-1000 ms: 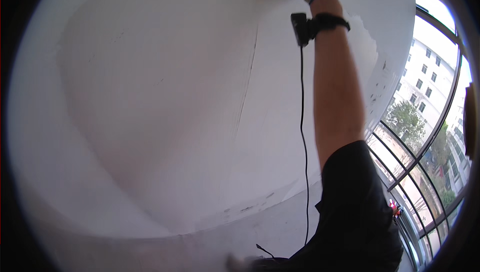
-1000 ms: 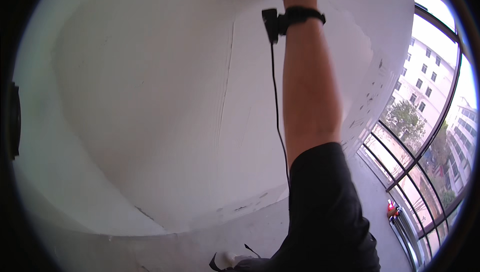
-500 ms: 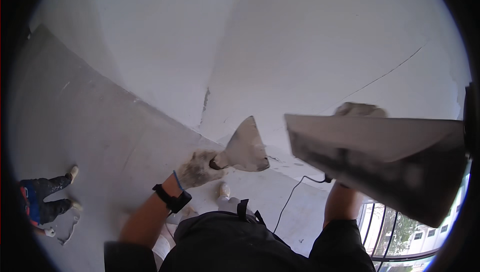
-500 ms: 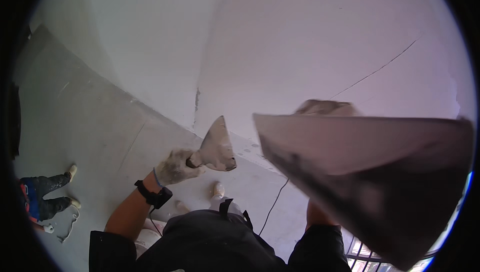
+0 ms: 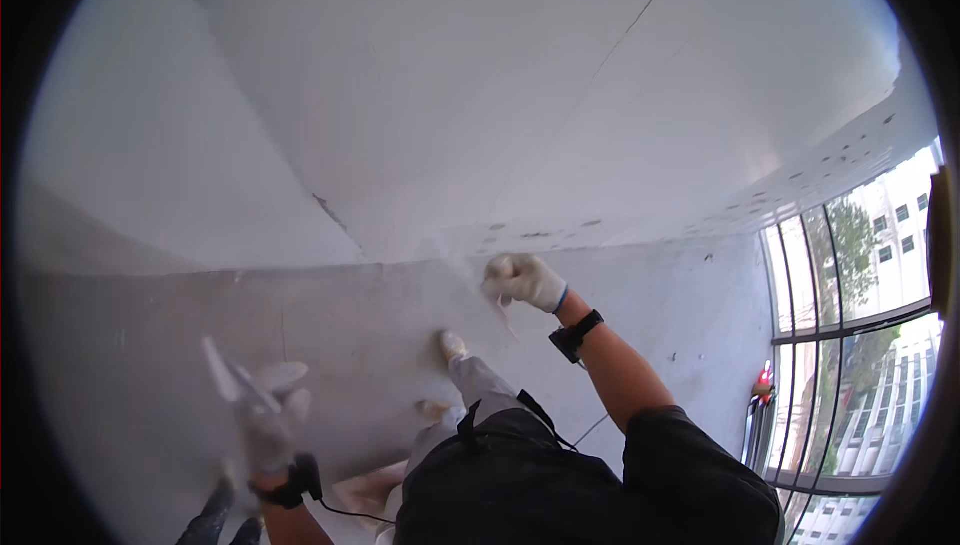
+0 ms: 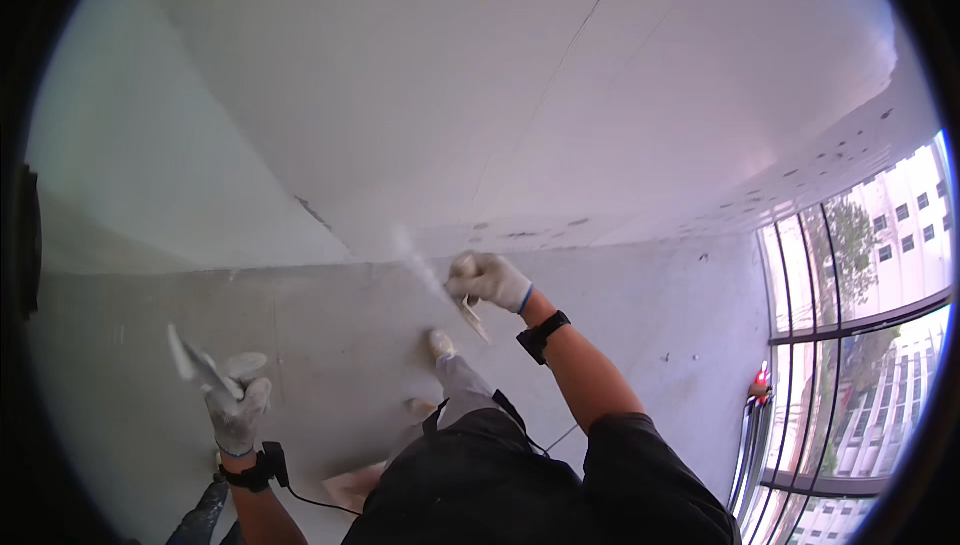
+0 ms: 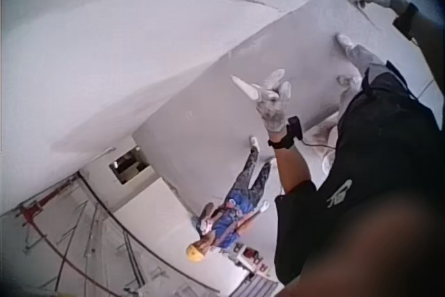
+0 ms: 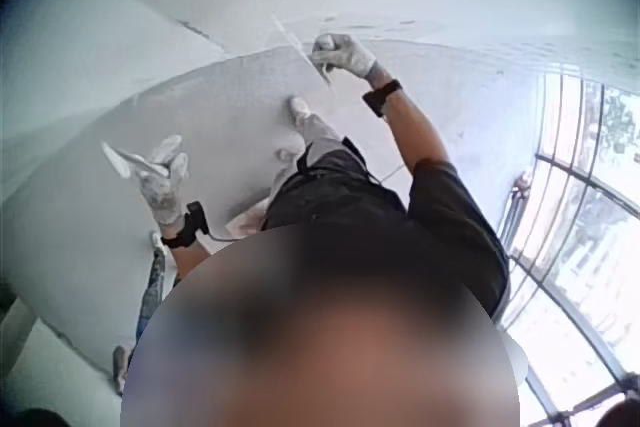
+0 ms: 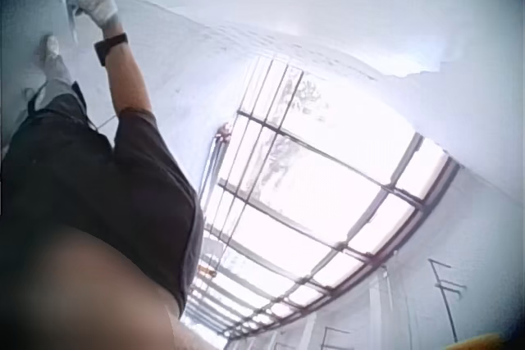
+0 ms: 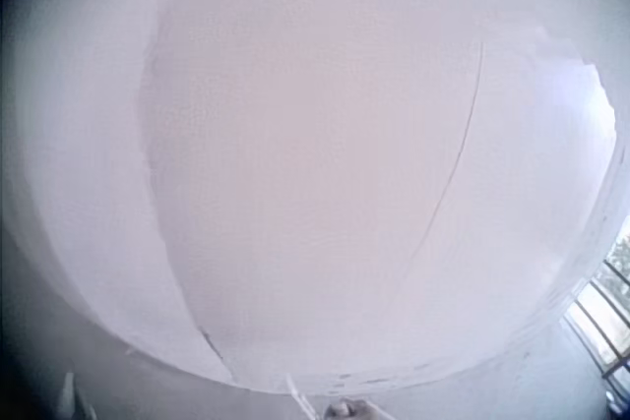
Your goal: Applying and smoothing plaster or joint compound on a drywall or wall surface using a trowel.
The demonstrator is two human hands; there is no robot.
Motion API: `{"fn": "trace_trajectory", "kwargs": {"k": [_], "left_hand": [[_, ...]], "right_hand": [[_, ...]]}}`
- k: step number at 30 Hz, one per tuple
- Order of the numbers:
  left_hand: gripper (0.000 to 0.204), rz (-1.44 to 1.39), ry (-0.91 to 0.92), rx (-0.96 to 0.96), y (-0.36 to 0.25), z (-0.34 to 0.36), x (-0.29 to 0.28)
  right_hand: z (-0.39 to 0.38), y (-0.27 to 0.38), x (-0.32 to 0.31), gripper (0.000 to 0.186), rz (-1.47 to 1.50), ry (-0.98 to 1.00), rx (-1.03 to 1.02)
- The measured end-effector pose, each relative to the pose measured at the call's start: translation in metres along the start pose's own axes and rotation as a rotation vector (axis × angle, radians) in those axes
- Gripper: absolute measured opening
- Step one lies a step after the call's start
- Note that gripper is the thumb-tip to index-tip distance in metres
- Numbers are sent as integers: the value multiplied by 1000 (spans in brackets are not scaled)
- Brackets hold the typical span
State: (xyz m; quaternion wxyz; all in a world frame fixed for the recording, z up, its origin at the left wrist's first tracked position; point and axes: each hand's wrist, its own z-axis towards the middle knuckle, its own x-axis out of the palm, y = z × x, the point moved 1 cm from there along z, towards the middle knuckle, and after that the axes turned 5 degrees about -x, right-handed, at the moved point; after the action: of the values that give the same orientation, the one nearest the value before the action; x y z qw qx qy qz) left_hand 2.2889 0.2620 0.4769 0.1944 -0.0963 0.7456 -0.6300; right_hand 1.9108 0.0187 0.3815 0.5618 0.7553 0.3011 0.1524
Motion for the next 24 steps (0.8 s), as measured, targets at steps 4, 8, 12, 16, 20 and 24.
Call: {"fn": "trace_trajectory", "kwargs": {"k": [4,8,12,16,20,24], "left_hand": [[28,281,-235,-20,51,-7,-37],[20,-107,-391,-253,31,-39,-12],[42,430,-24,-160,39,-114,-28],[36,463,-179,-319,31,-143,17],[23,40,-209,-528,109,-155,-11],[18,-121,-20,-480,122,-119,-4]], "right_hand": [[60,-131,-22,27,908,-492,-67],[111,-261,-6,22,1467,-657,-227],[149,-323,11,19,1644,-677,-316],[176,-369,9,18,1654,-690,-309],[183,-406,-12,14,1503,-719,-385],[161,-358,-32,14,1308,-804,-377]]}}
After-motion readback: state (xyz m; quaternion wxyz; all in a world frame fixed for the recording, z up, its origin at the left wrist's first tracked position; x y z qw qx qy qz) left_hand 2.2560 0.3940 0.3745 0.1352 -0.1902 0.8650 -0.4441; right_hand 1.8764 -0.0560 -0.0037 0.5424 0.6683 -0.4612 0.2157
